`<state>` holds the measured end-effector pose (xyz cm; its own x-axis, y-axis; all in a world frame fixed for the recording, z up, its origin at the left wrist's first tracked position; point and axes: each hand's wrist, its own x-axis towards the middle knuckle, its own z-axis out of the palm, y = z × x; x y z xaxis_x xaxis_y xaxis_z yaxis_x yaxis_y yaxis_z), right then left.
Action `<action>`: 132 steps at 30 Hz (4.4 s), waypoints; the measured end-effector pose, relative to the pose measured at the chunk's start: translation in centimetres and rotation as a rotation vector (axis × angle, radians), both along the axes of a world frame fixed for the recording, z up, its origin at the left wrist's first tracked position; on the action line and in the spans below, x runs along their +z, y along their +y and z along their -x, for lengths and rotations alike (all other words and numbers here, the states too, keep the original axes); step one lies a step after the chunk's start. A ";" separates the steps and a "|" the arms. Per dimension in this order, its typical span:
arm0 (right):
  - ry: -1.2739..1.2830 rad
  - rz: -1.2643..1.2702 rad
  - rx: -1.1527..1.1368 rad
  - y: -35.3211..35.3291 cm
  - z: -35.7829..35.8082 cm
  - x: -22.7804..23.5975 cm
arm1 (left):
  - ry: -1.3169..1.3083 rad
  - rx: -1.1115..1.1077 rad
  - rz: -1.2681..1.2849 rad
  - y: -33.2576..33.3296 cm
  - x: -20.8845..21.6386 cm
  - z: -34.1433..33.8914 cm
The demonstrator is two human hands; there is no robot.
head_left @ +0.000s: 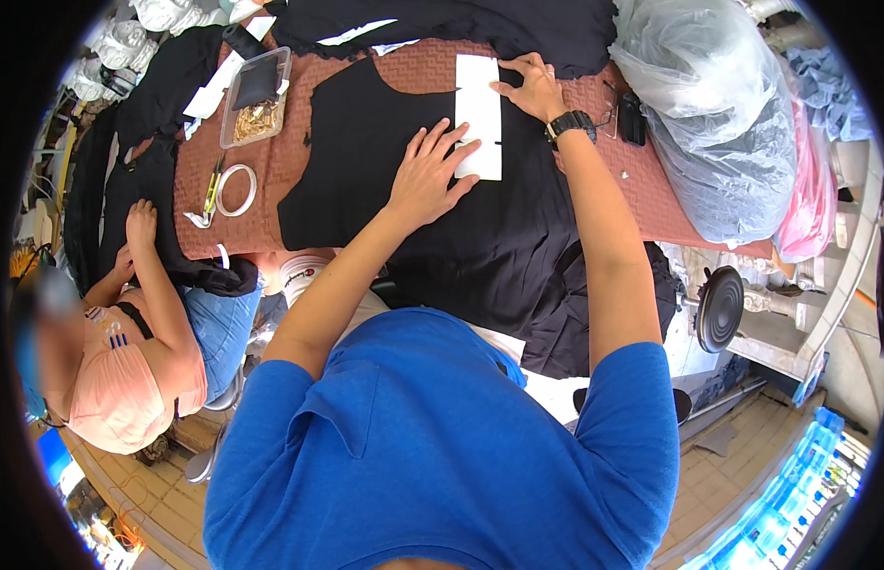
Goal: The person attaches white labels to pieces of black fabric by hand. They use a white rectangular template to position the label, take a small fastener from a plastic container, and secure the label to the fabric.
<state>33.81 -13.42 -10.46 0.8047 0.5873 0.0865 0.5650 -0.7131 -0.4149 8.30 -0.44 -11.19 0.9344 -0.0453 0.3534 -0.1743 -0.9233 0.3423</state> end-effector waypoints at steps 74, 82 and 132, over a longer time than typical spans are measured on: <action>-0.430 0.003 0.384 11.4 7.3 9.3 | -0.153 0.082 0.126 -0.5 -2.0 -0.7; -0.477 -0.325 0.839 27.9 19.9 6.9 | -0.149 0.013 0.077 0.0 -3.6 -1.7; 0.677 -1.130 0.028 -2.5 17.9 6.3 | -0.048 0.049 0.008 -0.3 -0.5 -0.8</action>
<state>15.94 -15.93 -4.12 0.8715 0.4743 0.1246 0.0200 0.2195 -0.9754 9.13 -0.78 -11.69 0.9172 0.0032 0.3983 -0.1454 -0.9283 0.3422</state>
